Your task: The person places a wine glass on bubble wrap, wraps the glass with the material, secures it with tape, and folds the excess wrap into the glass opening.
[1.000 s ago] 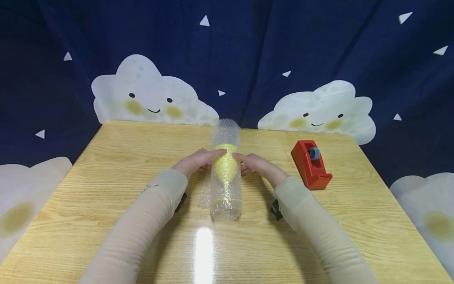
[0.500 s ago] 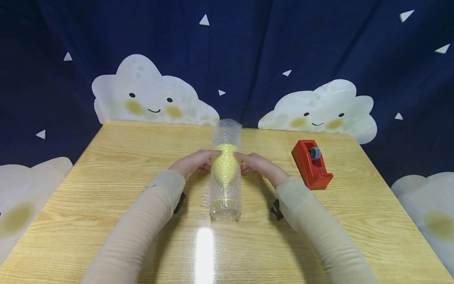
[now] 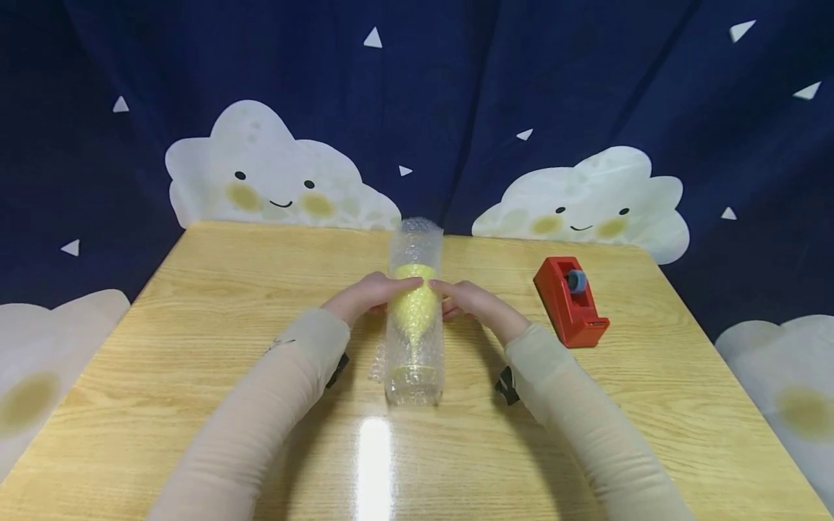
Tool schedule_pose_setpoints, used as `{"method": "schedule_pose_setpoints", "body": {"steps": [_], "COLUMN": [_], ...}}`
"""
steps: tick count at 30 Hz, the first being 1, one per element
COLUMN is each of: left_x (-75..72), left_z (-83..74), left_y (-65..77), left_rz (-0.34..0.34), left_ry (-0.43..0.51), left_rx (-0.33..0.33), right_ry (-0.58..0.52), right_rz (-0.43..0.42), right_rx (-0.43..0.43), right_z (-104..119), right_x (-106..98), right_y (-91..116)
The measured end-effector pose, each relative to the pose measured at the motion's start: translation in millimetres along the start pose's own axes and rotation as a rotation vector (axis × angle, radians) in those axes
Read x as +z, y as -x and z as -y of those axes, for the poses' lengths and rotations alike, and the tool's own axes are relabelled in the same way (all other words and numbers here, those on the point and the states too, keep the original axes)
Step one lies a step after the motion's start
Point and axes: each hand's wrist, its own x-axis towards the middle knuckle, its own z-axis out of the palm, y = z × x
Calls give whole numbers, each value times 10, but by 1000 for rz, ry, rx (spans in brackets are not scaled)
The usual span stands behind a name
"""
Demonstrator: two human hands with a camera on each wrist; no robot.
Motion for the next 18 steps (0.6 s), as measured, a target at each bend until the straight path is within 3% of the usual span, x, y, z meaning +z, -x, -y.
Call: {"method": "schedule_pose_setpoints", "body": {"steps": [12,18], "left_x": [-40,-62], "left_z": [16,30], "left_y": [12,-10], "left_rz": [-1,31], "left_ry": [179,214], "left_rx": [-36,-48], "right_ry": [4,12], "right_rz": [7,11], "right_rx": [-14,-12], "right_z": [1,-1], "right_x": [23,35], "right_y": [-14,-16]}}
